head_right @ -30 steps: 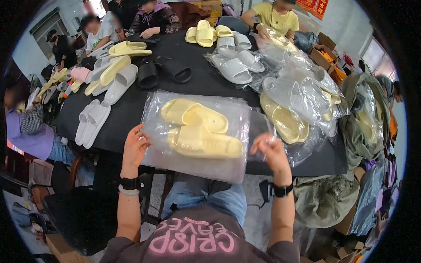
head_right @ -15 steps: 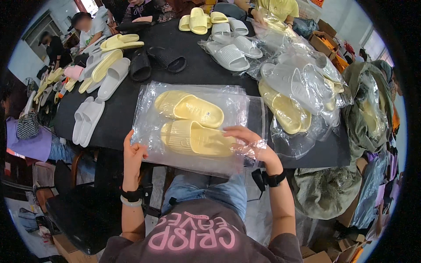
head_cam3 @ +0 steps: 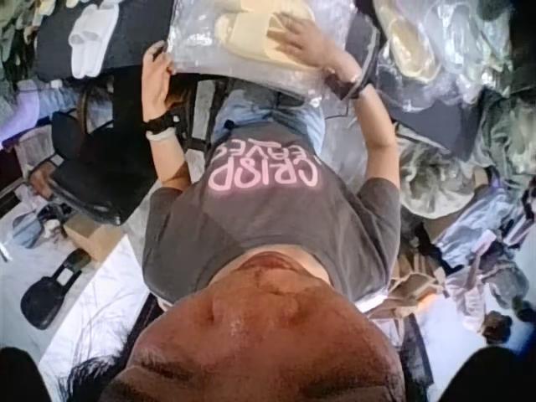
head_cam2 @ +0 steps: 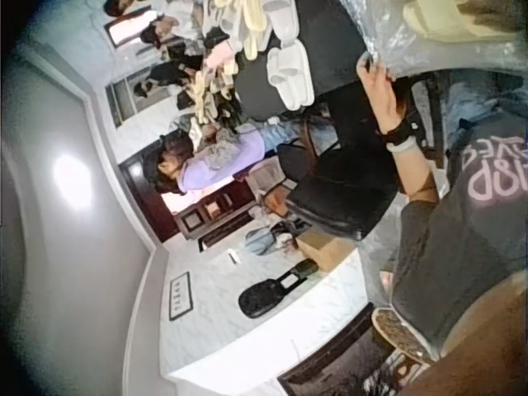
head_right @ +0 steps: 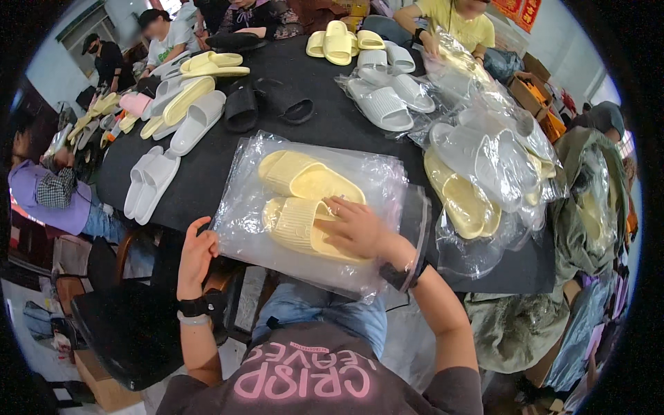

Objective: The person places pairs of yellow and white slippers into clear plastic bags on a table. They open the bags, insert the slippers, and set the packaged pairs aside. Other people at the table are also packaging slippers.

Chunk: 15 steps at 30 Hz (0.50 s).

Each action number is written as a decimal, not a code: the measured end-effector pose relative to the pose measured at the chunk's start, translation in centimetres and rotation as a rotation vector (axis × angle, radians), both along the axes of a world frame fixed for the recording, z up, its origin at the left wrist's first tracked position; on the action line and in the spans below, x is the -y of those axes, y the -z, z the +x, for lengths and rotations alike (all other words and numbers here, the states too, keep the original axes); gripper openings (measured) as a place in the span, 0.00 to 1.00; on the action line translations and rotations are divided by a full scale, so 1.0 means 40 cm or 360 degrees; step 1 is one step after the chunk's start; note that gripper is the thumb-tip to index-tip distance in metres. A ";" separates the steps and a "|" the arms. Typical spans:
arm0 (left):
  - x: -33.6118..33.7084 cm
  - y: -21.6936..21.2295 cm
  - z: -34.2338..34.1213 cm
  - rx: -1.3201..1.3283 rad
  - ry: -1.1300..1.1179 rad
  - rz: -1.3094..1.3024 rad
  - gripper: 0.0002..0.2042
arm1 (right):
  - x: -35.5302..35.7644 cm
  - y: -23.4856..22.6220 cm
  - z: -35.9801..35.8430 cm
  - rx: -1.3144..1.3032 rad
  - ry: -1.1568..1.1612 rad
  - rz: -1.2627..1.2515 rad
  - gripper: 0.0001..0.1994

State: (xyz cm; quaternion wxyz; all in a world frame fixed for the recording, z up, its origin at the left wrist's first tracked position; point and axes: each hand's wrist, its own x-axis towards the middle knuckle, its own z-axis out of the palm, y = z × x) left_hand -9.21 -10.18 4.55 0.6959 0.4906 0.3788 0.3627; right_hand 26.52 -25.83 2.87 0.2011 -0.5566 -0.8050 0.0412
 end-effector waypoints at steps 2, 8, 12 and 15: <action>-0.028 0.081 -0.060 -0.0597 0.0282 0.0539 0.17 | -0.006 -0.016 -0.010 -0.0021 0.0001 -0.0031 0.20; 0.018 0.077 -0.011 -0.1131 0.0100 0.0941 0.19 | -0.008 0.003 -0.008 -0.0027 0.0033 -0.0031 0.19; -0.002 0.026 0.007 -0.1399 0.0021 0.1280 0.21 | -0.002 -0.024 -0.016 -0.0030 0.0059 -0.0061 0.19; -0.048 0.007 0.028 -0.1321 -0.0057 0.1580 0.21 | -0.002 -0.019 -0.017 -0.0008 0.0055 -0.0036 0.19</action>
